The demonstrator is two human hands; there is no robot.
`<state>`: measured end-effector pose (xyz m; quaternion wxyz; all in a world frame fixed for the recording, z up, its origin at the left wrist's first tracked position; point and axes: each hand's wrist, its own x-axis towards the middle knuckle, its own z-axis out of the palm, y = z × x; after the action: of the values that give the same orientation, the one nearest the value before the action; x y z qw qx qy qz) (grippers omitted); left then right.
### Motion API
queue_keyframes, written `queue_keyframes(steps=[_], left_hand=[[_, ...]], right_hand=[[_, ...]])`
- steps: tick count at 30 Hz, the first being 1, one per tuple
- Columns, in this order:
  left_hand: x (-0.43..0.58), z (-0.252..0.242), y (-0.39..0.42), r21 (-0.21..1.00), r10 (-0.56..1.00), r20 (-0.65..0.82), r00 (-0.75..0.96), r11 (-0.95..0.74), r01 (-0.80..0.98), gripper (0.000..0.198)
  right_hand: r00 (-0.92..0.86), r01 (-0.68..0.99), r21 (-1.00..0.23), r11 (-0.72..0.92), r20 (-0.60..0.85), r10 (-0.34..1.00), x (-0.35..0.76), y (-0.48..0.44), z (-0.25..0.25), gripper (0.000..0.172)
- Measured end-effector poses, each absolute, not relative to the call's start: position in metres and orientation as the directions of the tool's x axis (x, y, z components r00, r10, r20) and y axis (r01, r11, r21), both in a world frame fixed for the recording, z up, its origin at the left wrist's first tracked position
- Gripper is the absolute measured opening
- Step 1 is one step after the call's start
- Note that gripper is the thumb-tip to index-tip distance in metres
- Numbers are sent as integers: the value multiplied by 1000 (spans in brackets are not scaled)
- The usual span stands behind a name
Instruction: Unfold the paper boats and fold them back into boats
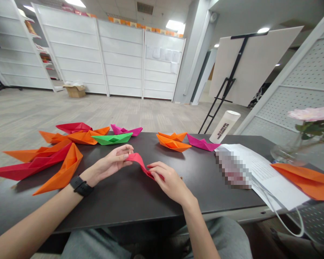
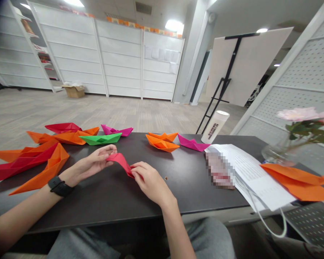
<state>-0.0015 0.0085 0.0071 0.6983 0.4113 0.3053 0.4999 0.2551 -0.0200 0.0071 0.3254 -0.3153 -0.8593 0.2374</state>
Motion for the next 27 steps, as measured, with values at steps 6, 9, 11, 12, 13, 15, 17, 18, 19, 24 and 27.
queue_keyframes(steps=[6,9,11,12,13,15,17,18,19,24,27], left_hand=[[14,-4,11,895,915,210,345,-37,-445,55],[24,-10,8,960,908,227,352,-147,-240,48],[29,-13,4,978,908,205,366,-181,-100,41],[30,-14,3,981,907,192,374,-188,-47,39],[31,-14,1,981,907,182,381,-195,-4,37],[32,-13,-2,975,908,174,382,-213,62,34],[31,-10,-3,967,908,176,380,-233,107,32],[30,-9,-4,962,908,182,378,-244,123,31],[29,-7,-4,956,908,191,374,-258,138,31],[25,-2,-5,901,925,261,275,-336,276,28],[25,1,-7,786,913,361,190,-408,464,25]], right_hand=[[-299,574,-564,594,531,793,247,-19,0,23],[-233,536,-632,560,527,817,237,-24,-1,21],[-227,493,-670,556,518,825,227,-30,-1,19],[-227,473,-684,556,515,827,222,-34,-1,19],[-221,459,-694,554,515,828,216,-37,-1,19],[-199,445,-710,546,516,833,207,-43,-1,19],[-167,434,-734,522,504,847,204,-46,0,19],[-146,430,-749,505,494,857,204,-46,1,19],[-122,426,-764,485,483,867,207,-46,2,18],[56,446,-815,370,438,897,230,-35,9,16],[116,512,-806,298,409,905,242,-27,10,15]])
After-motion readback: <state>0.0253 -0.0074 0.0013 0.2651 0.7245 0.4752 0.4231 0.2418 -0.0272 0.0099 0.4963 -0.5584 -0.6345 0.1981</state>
